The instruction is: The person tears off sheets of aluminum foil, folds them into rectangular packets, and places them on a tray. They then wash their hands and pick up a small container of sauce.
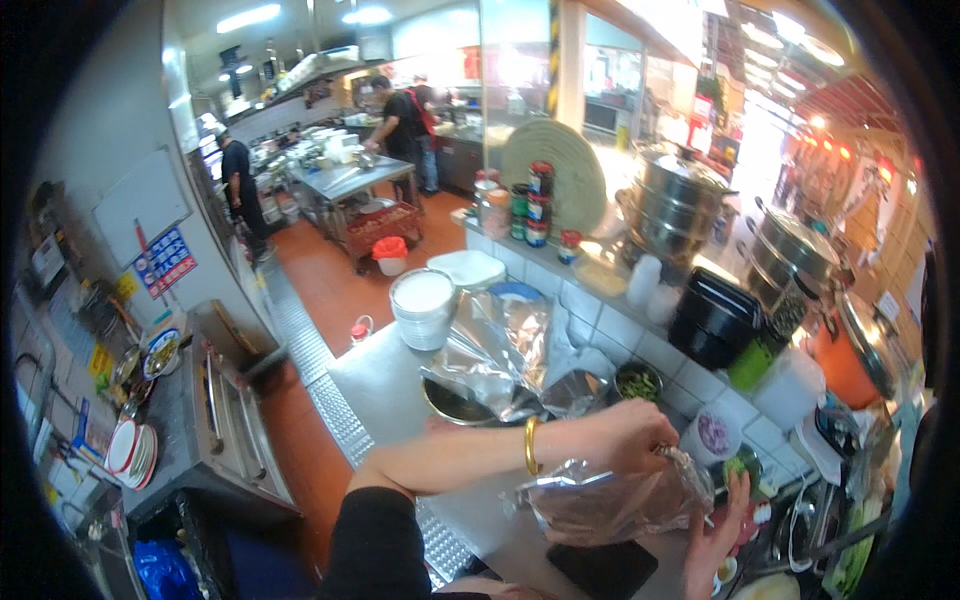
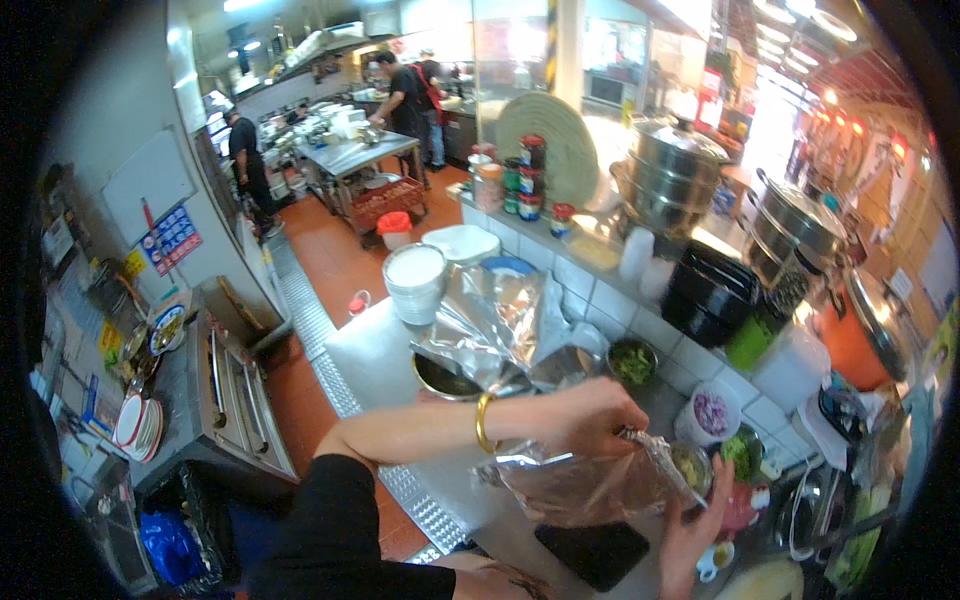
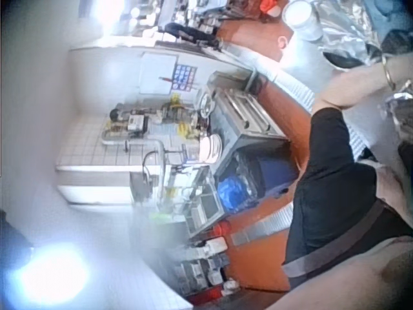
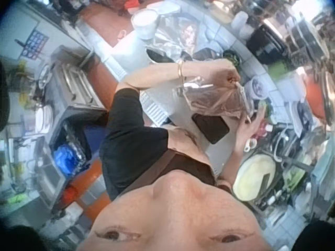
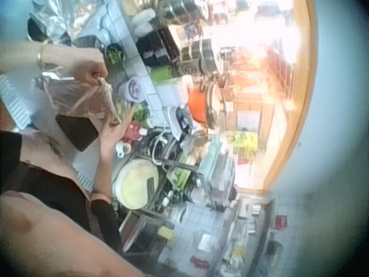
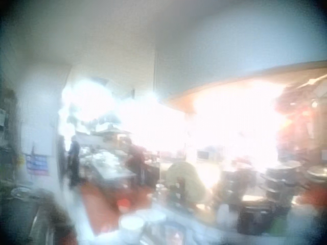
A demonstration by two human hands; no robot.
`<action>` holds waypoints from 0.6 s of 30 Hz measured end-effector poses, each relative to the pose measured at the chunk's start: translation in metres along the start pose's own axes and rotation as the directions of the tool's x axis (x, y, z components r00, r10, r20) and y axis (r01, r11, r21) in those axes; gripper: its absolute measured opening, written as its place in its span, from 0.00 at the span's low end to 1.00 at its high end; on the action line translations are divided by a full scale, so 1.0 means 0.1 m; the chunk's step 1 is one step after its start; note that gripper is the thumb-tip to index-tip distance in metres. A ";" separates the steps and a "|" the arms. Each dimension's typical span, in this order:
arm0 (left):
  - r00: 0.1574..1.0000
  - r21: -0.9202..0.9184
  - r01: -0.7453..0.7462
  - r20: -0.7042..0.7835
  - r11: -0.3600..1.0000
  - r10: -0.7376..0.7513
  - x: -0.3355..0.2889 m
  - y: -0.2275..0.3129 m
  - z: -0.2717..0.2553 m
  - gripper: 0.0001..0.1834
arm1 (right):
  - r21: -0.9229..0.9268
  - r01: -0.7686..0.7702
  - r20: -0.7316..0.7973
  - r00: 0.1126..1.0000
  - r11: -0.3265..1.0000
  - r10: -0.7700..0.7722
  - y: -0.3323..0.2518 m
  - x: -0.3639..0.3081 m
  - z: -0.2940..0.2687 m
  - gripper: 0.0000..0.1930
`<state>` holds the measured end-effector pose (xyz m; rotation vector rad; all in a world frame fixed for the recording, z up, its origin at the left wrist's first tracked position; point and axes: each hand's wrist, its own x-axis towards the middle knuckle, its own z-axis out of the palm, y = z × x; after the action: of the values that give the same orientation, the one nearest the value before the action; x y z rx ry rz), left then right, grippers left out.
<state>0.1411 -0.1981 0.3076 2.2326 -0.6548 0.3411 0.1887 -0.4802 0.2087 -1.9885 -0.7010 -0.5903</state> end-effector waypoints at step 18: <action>0.959 0.376 -0.242 0.231 0.894 0.162 -0.58 0.04 0.90 0.38 | 0.514 -0.577 0.489 0.805 0.635 0.335 0.07 0.09 0.16 0.30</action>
<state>0.0941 -0.2469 0.2245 2.6186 -1.0042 0.3933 0.2014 -0.4671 0.2027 -1.5072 -0.4639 0.3247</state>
